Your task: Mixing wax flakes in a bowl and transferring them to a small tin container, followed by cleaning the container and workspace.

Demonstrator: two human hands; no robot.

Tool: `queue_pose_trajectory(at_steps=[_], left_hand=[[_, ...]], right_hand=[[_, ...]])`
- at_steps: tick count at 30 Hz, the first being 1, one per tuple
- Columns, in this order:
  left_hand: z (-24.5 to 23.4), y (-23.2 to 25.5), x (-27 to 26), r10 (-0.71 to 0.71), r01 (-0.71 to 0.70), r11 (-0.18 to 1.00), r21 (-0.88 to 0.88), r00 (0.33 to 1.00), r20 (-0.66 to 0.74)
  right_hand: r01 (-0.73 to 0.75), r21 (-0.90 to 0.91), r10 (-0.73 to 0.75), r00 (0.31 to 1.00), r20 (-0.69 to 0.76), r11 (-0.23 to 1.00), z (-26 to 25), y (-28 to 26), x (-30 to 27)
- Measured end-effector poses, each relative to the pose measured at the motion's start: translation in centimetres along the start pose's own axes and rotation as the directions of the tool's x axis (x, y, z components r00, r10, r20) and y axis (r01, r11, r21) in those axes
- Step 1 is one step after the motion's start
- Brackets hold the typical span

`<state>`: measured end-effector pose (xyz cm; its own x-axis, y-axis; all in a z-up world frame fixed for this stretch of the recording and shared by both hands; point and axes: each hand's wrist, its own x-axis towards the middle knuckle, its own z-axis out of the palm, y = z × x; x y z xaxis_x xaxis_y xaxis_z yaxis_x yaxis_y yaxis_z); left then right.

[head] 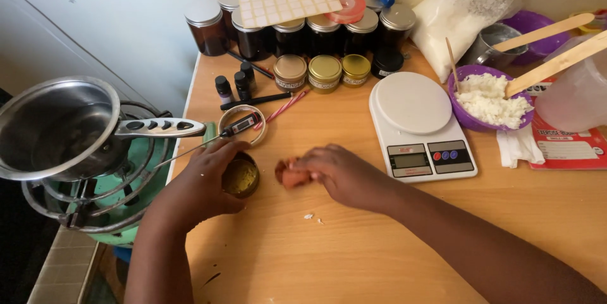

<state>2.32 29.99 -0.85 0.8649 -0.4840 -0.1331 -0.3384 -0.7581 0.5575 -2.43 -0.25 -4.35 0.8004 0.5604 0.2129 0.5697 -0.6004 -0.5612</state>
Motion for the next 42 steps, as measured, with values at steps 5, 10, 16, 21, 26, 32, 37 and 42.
queue_pose_trajectory(at_steps=[5, 10, 16, 21, 26, 32, 37, 42], left_hand=[[1.0, 0.9, 0.9, -0.100, 0.098, 0.993, 0.070, 0.995, 0.024], [0.7, 2.6, 1.0, -0.126, 0.127, 0.985, 0.115, 0.992, -0.023], [-1.9, 8.1, 3.7, 0.009, -0.007, 1.000, 0.018, 0.994, -0.109], [1.6, 7.3, 13.6, 0.311, -0.312, 0.950, 0.000, 0.949, -0.051], [6.0, 8.1, 19.5, 0.343, -0.344, 0.938, 0.041, 0.939, 0.015], [4.5, 10.1, 15.9, 0.348, -0.344, 0.929, 0.135, 0.937, -0.013], [2.8, 12.1, 8.0, 0.401, -0.388, 0.913, 0.127, 0.911, -0.100], [4.9, 13.6, 1.1, 0.391, -0.339, 0.854, 0.394, 0.919, -0.057]], right_hand=[[-0.200, 0.487, 0.168, 0.980, 0.109, 0.850, -0.9, -0.2, -3.1], [-0.542, 0.392, 0.619, 0.779, -0.097, 0.743, -1.2, 3.9, -4.3], [-0.409, -0.375, 0.340, 0.910, -0.238, 0.832, -1.7, 1.3, -3.7], [-0.340, -0.424, 0.354, 0.934, -0.049, 0.839, -0.5, 3.3, -3.0], [-0.343, -0.335, 0.366, 0.931, 0.006, 0.878, -1.4, -0.1, -3.7], [-0.545, 0.275, 0.580, 0.813, -0.059, 0.792, -3.6, -0.3, -5.2], [-0.124, 0.816, 0.512, 0.828, -0.228, 0.564, -4.0, 2.0, -6.1], [0.106, 0.789, 0.567, 0.638, -0.521, 0.605, -2.2, -1.8, -3.7]])
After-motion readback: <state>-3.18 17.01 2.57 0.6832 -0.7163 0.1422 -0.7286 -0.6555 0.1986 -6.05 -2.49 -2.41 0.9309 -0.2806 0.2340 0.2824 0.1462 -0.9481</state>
